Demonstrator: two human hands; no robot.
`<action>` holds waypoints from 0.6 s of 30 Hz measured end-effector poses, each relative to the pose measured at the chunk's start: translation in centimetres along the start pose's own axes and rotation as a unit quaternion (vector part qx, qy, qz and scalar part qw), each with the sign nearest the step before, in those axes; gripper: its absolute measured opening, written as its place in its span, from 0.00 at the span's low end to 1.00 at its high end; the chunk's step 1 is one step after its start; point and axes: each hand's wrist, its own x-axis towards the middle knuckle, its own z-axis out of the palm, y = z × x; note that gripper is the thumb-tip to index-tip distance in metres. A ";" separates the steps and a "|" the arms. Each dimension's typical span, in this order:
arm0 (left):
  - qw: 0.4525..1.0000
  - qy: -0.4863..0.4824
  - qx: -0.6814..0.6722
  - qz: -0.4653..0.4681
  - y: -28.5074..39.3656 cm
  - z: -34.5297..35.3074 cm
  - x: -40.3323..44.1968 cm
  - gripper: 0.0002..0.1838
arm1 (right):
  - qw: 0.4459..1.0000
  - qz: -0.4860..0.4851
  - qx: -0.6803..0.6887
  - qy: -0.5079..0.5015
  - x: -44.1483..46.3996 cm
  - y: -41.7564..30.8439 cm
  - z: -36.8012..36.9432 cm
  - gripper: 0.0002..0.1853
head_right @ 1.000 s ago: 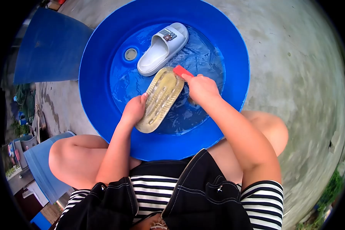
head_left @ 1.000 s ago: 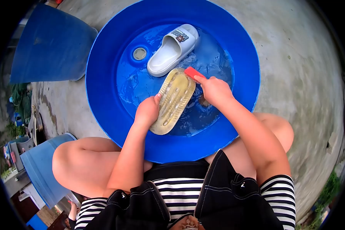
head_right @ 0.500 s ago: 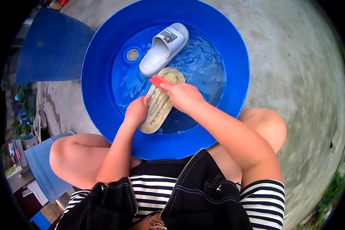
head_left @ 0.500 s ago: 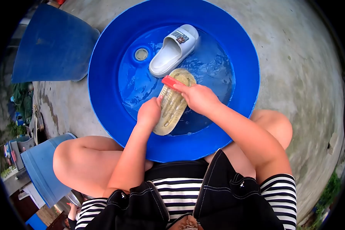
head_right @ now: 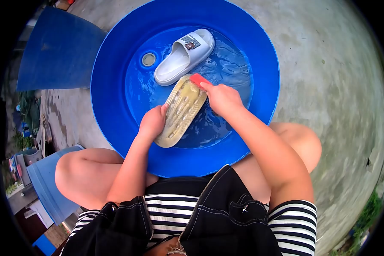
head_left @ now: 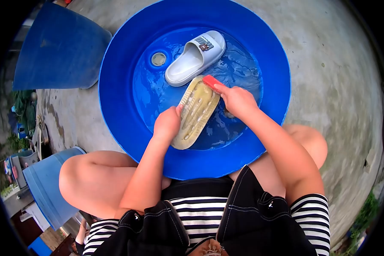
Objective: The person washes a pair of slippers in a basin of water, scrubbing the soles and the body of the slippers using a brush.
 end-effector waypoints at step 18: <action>0.939 -0.072 -0.338 0.007 3.0 -1.4 -1.1 0.25 | 0.937 0.155 0.312 0.011 0.7 1.8 -2.4 0.34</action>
